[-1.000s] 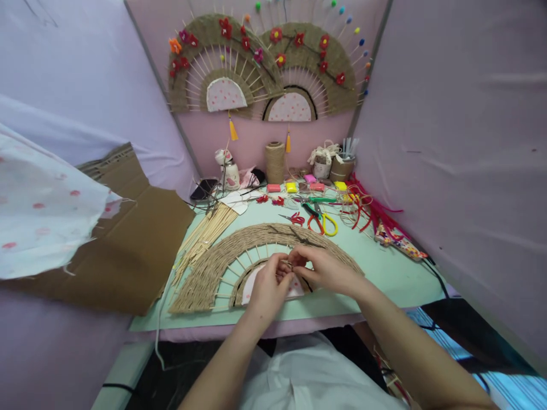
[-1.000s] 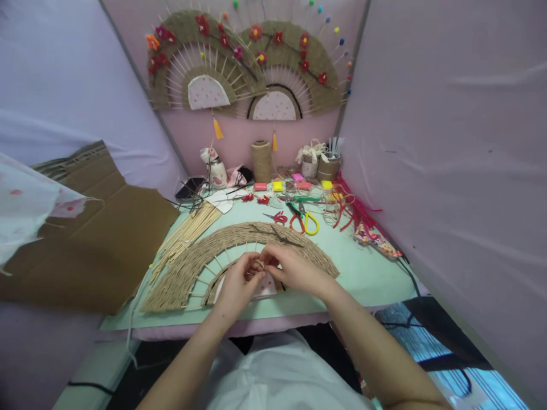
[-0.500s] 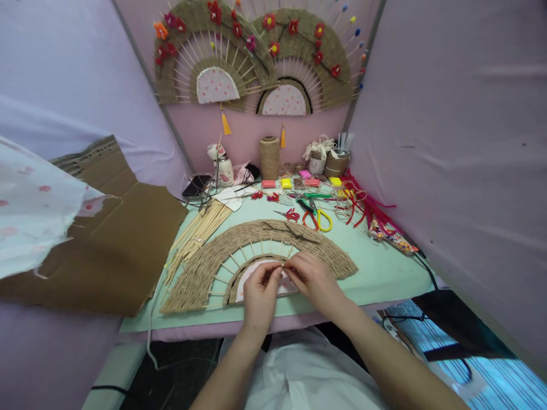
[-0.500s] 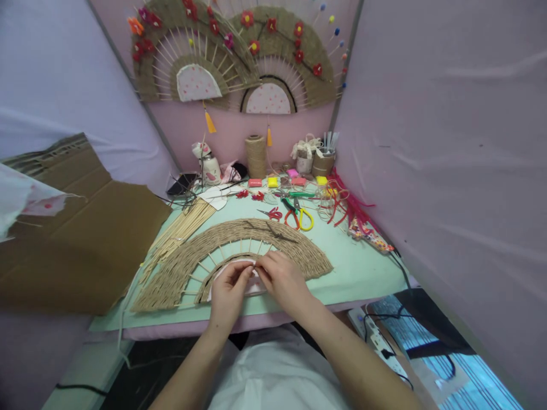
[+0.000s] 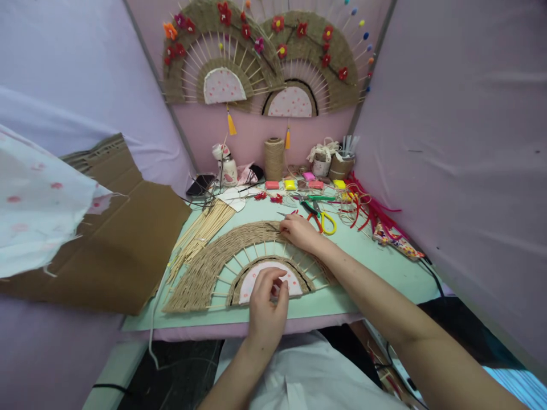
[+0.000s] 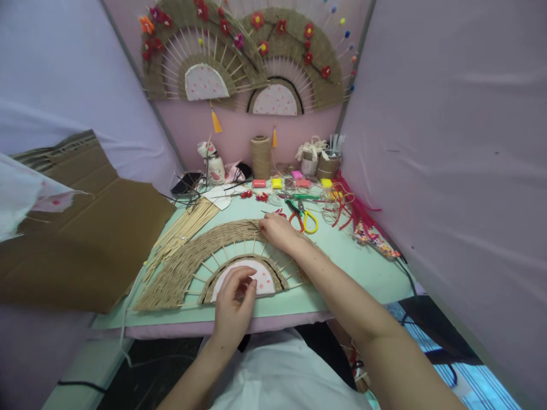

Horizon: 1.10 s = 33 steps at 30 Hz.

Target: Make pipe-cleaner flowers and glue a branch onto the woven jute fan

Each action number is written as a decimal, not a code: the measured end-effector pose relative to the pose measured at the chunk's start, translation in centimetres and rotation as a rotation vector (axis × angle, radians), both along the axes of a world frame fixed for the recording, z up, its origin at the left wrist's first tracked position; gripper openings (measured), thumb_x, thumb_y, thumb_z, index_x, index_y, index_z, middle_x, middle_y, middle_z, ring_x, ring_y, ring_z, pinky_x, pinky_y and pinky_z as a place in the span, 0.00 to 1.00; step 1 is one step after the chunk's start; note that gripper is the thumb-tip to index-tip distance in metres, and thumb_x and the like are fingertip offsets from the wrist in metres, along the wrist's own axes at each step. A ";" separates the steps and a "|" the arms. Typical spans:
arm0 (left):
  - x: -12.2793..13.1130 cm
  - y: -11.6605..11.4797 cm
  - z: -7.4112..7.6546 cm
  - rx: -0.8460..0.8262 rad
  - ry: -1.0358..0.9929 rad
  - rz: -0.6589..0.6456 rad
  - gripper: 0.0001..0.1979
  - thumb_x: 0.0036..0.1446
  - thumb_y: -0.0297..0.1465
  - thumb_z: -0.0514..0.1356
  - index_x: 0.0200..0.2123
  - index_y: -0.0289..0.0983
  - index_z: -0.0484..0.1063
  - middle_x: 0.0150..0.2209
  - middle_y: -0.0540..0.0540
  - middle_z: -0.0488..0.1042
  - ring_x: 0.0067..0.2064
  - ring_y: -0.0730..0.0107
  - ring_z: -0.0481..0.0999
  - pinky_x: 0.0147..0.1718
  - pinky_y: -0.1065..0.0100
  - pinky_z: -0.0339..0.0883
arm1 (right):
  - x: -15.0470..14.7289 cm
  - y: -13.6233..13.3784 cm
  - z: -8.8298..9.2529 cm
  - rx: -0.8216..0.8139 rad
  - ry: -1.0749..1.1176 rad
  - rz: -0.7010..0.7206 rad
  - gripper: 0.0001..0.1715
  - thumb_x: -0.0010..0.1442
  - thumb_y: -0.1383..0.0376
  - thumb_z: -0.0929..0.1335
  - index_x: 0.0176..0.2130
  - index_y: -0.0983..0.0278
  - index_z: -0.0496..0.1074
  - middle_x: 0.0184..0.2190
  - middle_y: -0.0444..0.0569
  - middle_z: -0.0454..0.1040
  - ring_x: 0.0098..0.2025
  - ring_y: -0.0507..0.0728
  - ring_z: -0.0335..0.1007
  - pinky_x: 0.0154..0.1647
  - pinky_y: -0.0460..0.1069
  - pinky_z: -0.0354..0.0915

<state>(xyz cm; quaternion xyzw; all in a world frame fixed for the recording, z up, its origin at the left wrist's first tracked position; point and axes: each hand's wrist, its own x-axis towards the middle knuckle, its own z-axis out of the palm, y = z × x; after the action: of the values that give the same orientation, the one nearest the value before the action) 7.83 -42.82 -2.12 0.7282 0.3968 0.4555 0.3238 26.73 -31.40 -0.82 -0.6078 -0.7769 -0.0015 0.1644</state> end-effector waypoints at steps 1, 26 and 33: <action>-0.1 0.0 0.0 -0.002 0.000 -0.004 0.08 0.59 0.25 0.52 0.41 0.37 0.69 0.42 0.44 0.72 0.42 0.70 0.71 0.35 0.71 0.66 | -0.1 0.1 -0.2 -0.002 -0.012 -0.001 0.07 0.57 0.71 0.66 0.31 0.63 0.73 0.33 0.49 0.71 0.39 0.56 0.64 0.40 0.47 0.56; -0.3 -0.2 -0.4 -0.053 -0.036 -0.054 0.08 0.59 0.25 0.52 0.38 0.37 0.70 0.40 0.43 0.71 0.42 0.69 0.71 0.36 0.70 0.65 | 0.0 0.0 -0.6 -0.034 0.005 -0.026 0.07 0.58 0.70 0.65 0.33 0.62 0.74 0.35 0.50 0.70 0.42 0.57 0.64 0.40 0.47 0.57; -0.2 -0.3 -0.3 -0.058 -0.047 -0.045 0.08 0.58 0.25 0.52 0.37 0.37 0.70 0.40 0.43 0.72 0.42 0.68 0.72 0.37 0.69 0.66 | 0.0 -0.1 -0.6 -0.027 0.034 -0.019 0.07 0.56 0.71 0.66 0.33 0.63 0.74 0.35 0.50 0.70 0.42 0.57 0.63 0.41 0.47 0.56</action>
<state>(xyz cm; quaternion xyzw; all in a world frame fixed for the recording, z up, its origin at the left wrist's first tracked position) 7.64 -43.10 -2.40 0.7163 0.3857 0.4534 0.3642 26.74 -31.54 -1.39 -0.6171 -0.7683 0.0179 0.1691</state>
